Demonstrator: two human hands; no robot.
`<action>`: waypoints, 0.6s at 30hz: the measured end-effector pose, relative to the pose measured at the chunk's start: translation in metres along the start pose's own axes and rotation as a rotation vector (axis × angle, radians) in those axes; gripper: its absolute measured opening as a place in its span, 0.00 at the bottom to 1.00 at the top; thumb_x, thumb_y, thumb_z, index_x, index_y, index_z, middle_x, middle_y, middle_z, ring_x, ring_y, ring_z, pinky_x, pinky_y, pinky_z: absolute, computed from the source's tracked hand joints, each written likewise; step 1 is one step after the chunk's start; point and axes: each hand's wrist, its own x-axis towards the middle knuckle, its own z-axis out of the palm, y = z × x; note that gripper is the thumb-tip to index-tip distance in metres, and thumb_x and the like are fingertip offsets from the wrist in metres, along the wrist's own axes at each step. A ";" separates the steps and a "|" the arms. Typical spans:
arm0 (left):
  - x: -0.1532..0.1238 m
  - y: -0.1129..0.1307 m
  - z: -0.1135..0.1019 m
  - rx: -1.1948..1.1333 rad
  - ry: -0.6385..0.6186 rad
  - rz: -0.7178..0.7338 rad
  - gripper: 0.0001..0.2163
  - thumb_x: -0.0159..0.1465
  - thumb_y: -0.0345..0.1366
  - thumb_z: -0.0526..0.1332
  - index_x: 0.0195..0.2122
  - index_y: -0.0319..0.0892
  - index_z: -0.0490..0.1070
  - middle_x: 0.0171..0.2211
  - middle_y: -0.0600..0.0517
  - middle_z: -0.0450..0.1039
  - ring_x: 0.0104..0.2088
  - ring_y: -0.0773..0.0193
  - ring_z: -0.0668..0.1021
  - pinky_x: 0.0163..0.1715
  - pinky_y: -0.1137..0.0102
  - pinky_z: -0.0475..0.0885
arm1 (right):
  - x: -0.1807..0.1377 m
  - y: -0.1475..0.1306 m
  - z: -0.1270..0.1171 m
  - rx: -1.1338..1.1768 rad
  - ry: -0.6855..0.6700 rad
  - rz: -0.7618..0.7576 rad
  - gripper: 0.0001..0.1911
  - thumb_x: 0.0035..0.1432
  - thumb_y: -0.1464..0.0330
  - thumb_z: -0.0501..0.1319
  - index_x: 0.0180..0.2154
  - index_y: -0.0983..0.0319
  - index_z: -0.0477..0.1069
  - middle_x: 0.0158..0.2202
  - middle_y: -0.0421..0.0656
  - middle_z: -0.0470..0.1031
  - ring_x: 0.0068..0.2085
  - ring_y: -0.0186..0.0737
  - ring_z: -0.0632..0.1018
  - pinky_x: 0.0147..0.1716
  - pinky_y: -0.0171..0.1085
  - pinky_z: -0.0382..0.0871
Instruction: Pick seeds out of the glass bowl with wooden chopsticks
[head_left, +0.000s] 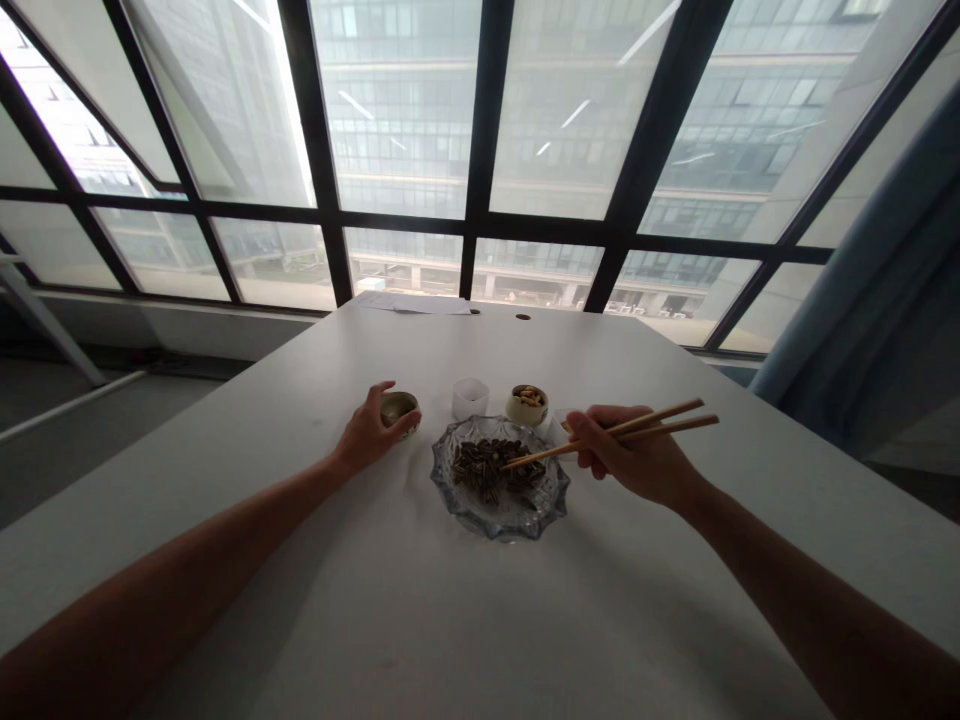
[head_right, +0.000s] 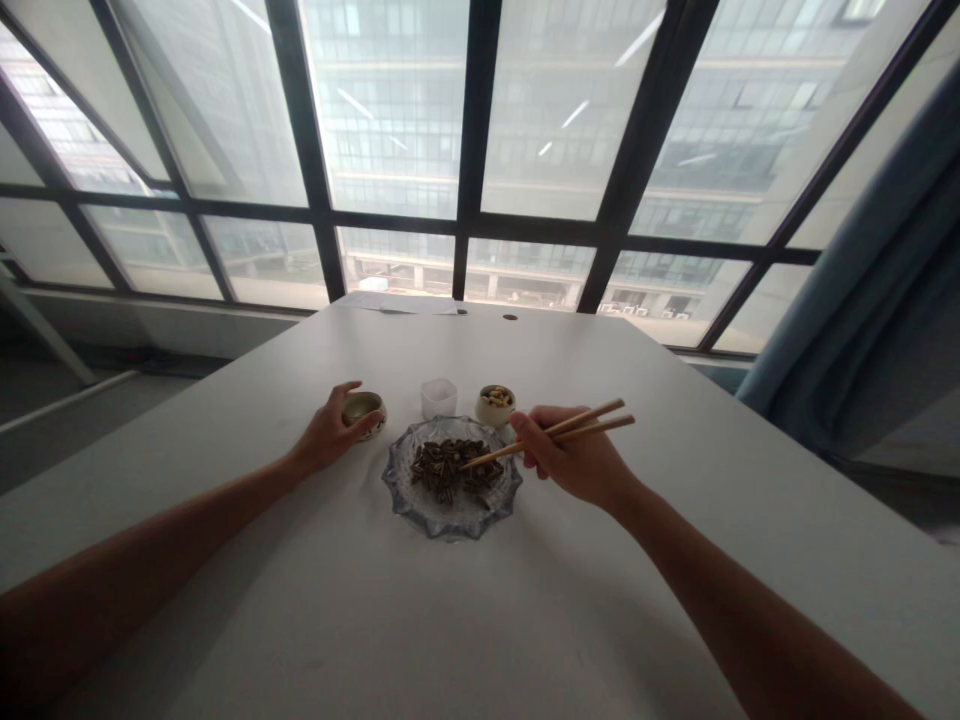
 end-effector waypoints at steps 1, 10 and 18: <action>0.000 0.000 0.000 0.000 0.001 0.000 0.37 0.57 0.60 0.63 0.61 0.42 0.60 0.46 0.41 0.78 0.44 0.52 0.81 0.48 0.55 0.75 | 0.000 0.000 0.001 0.004 0.001 0.010 0.30 0.60 0.44 0.60 0.23 0.63 0.74 0.16 0.44 0.74 0.15 0.32 0.71 0.13 0.29 0.63; 0.001 -0.003 0.002 0.001 0.013 0.020 0.35 0.58 0.59 0.64 0.60 0.44 0.61 0.47 0.41 0.78 0.43 0.53 0.81 0.47 0.55 0.76 | 0.001 0.000 0.010 0.097 0.087 0.108 0.33 0.54 0.39 0.60 0.23 0.64 0.73 0.16 0.43 0.72 0.15 0.30 0.70 0.13 0.28 0.61; 0.001 -0.002 0.001 0.015 0.013 0.017 0.36 0.57 0.59 0.64 0.60 0.43 0.61 0.46 0.41 0.78 0.43 0.52 0.81 0.46 0.55 0.76 | 0.004 -0.002 0.015 0.135 0.163 0.157 0.35 0.49 0.36 0.61 0.22 0.63 0.73 0.14 0.42 0.71 0.14 0.30 0.69 0.11 0.29 0.60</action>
